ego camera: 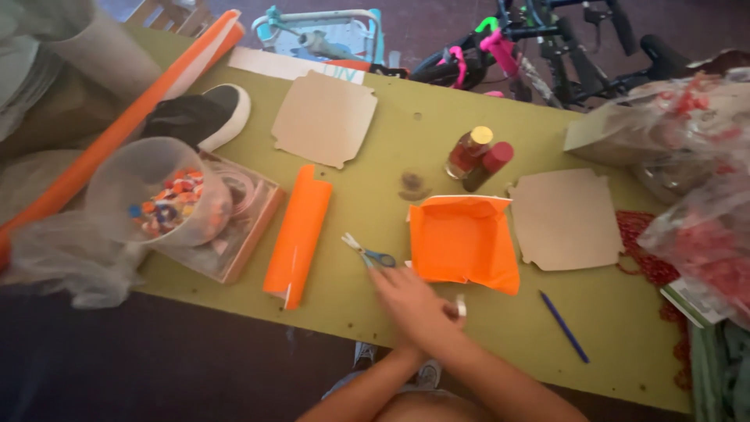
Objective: Assembling a small orange cardboard box by folding the template and securing it with tape.
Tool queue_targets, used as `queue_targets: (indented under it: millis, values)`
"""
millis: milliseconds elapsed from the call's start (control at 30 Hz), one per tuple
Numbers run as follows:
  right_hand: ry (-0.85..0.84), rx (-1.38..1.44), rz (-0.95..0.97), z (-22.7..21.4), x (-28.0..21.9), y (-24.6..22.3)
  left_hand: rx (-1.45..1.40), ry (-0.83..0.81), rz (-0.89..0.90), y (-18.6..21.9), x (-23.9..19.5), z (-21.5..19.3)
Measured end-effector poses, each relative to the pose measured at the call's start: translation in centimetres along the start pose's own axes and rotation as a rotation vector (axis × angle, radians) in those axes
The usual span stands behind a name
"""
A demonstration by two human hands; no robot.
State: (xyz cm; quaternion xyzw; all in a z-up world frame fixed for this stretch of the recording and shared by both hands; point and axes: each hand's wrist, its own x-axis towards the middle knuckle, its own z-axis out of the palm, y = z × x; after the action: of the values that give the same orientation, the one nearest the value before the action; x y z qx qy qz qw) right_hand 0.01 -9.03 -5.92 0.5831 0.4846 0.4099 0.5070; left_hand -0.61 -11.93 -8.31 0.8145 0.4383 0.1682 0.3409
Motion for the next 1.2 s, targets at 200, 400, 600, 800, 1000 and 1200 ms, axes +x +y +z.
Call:
queue_targets:
  millis: [200, 400, 600, 800, 1000, 1200]
  values:
    - [0.704, 1.432, -0.062, -1.6, 5.6, 2.5, -0.043, -0.057, 0.032, 1.8, 0.0, -0.2]
    - [0.531, 1.354, -0.077, -2.7, 5.4, 5.0, -0.080, -0.077, 0.029, 2.9, -0.4, -1.6]
    - [0.476, 1.401, -0.089, -2.2, 4.2, 2.9, -0.106, -0.090, 0.028, 1.3, -2.3, -6.5]
    - [0.580, 1.425, -0.141, -1.7, 3.2, 4.9, -0.134, -0.109, 0.033, -3.4, -7.9, -10.4]
    - [0.581, 1.420, -0.157, -1.3, 3.1, 3.6, -0.161, -0.129, 0.028, -4.3, -11.2, -12.1]
    - [0.499, 1.387, -0.236, -0.7, 3.3, 4.0, -0.198, -0.141, 0.019, 3.5, -3.1, -8.4]
